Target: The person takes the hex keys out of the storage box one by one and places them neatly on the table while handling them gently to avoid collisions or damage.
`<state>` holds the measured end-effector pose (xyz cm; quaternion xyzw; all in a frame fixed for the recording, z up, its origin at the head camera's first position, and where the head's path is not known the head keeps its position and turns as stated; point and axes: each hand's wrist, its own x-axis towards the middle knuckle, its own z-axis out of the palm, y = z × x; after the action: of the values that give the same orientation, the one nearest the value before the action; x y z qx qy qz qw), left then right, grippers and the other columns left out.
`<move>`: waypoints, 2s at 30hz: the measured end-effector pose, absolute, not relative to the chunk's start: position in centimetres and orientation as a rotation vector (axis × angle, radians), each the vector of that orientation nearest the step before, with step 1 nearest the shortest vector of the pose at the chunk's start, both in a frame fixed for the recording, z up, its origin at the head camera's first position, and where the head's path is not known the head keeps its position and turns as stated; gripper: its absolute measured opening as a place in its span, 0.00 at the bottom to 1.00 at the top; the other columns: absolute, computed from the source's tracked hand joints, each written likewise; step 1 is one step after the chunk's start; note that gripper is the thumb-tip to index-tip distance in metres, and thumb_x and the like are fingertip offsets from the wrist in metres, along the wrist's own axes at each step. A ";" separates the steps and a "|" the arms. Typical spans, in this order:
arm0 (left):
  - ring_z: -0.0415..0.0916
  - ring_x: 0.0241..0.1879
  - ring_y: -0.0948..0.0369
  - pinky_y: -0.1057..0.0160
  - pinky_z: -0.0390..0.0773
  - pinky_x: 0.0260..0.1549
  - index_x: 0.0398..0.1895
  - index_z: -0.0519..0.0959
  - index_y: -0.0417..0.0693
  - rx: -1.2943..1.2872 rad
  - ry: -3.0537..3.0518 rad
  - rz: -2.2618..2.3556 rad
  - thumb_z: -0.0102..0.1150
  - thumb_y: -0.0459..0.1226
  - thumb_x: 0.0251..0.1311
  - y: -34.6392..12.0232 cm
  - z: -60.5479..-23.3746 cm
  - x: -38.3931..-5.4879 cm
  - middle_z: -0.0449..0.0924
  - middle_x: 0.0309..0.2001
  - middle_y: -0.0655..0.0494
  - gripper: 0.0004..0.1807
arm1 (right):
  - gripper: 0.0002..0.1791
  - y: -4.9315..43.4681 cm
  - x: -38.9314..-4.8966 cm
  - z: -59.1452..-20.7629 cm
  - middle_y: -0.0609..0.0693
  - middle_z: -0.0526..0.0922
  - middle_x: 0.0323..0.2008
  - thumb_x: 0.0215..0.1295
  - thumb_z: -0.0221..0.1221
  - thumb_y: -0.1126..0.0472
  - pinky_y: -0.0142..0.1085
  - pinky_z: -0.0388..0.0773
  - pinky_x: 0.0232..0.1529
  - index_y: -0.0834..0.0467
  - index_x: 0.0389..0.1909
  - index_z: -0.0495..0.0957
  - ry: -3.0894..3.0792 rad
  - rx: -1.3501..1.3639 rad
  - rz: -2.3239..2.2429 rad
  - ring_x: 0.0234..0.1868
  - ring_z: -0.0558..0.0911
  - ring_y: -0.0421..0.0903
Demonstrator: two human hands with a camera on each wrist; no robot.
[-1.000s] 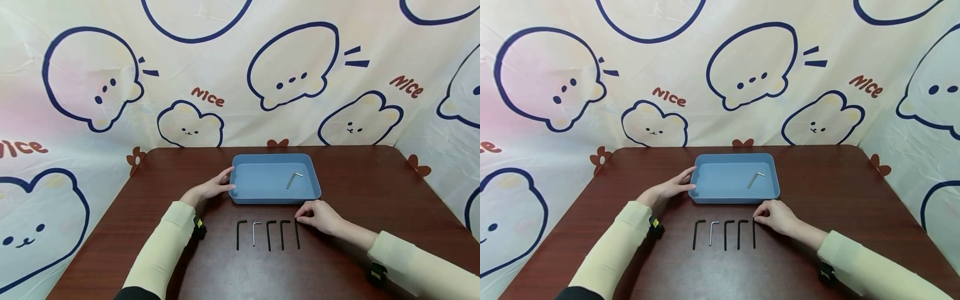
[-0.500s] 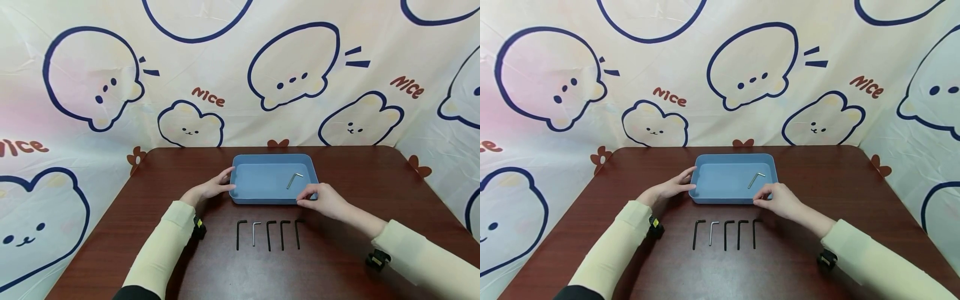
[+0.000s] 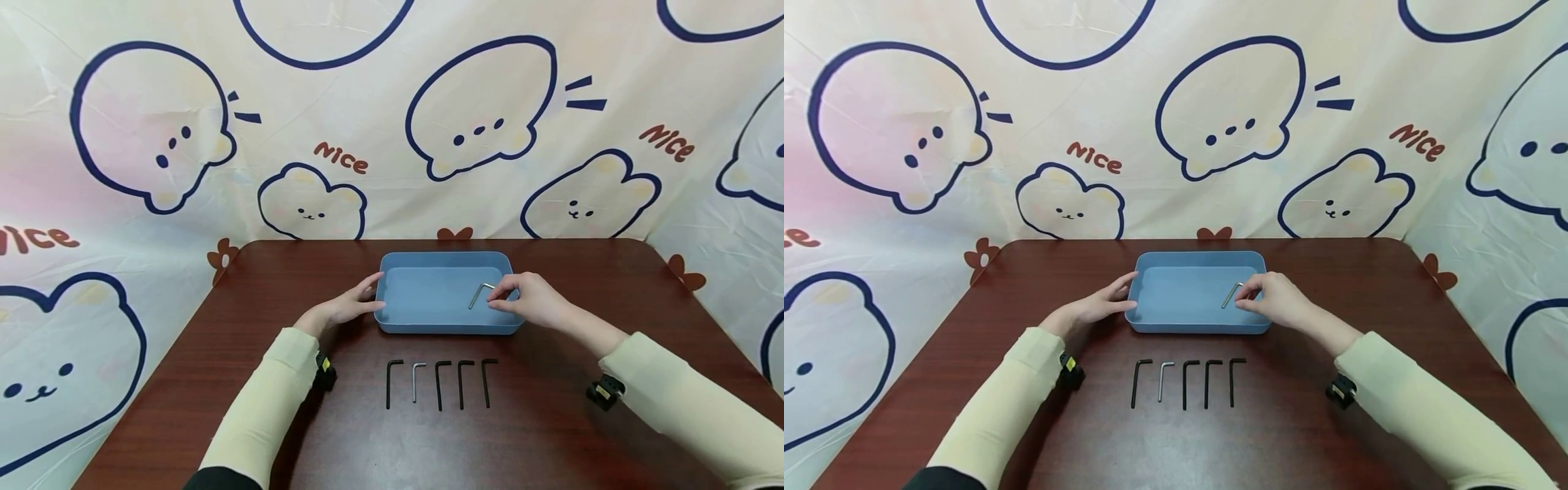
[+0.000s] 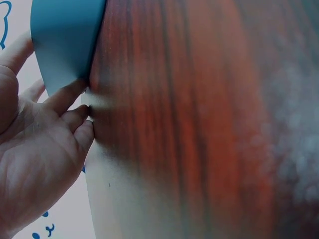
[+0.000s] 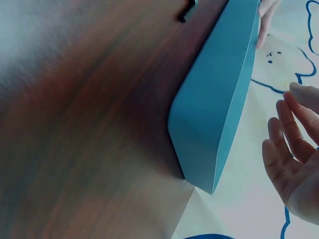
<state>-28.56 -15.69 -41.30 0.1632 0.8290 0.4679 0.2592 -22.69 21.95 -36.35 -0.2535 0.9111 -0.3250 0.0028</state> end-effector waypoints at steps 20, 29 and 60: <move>0.39 0.75 0.47 0.38 0.42 0.66 0.78 0.42 0.58 0.425 2.256 1.266 0.53 0.42 0.71 -15.9 -41.7 -28.6 0.41 0.77 0.44 0.41 | 0.10 22.8 -27.4 -36.1 0.57 0.83 0.41 0.62 0.65 0.66 0.39 0.78 0.38 0.65 0.43 0.84 2.859 -0.550 -1.020 0.39 0.77 0.51; 0.39 0.74 0.46 0.38 0.42 0.66 0.78 0.41 0.56 0.440 2.249 1.269 0.52 0.41 0.71 -15.7 -41.5 -28.5 0.41 0.76 0.42 0.40 | 0.13 23.4 -28.8 -36.5 0.59 0.83 0.45 0.64 0.64 0.65 0.44 0.78 0.44 0.66 0.47 0.82 2.866 -0.500 -0.990 0.43 0.78 0.53; 0.40 0.74 0.45 0.38 0.43 0.66 0.78 0.41 0.55 0.451 2.249 1.275 0.51 0.41 0.72 -15.6 -41.6 -28.5 0.41 0.76 0.42 0.40 | 0.13 21.1 -31.0 -39.6 0.63 0.82 0.43 0.61 0.61 0.74 0.47 0.78 0.46 0.71 0.47 0.79 2.843 -0.453 -0.974 0.46 0.81 0.58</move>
<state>-28.49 -15.56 -41.57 0.1662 0.8285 0.4697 0.2555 -30.95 21.10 -39.61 -0.1489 0.9342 -0.3201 0.0513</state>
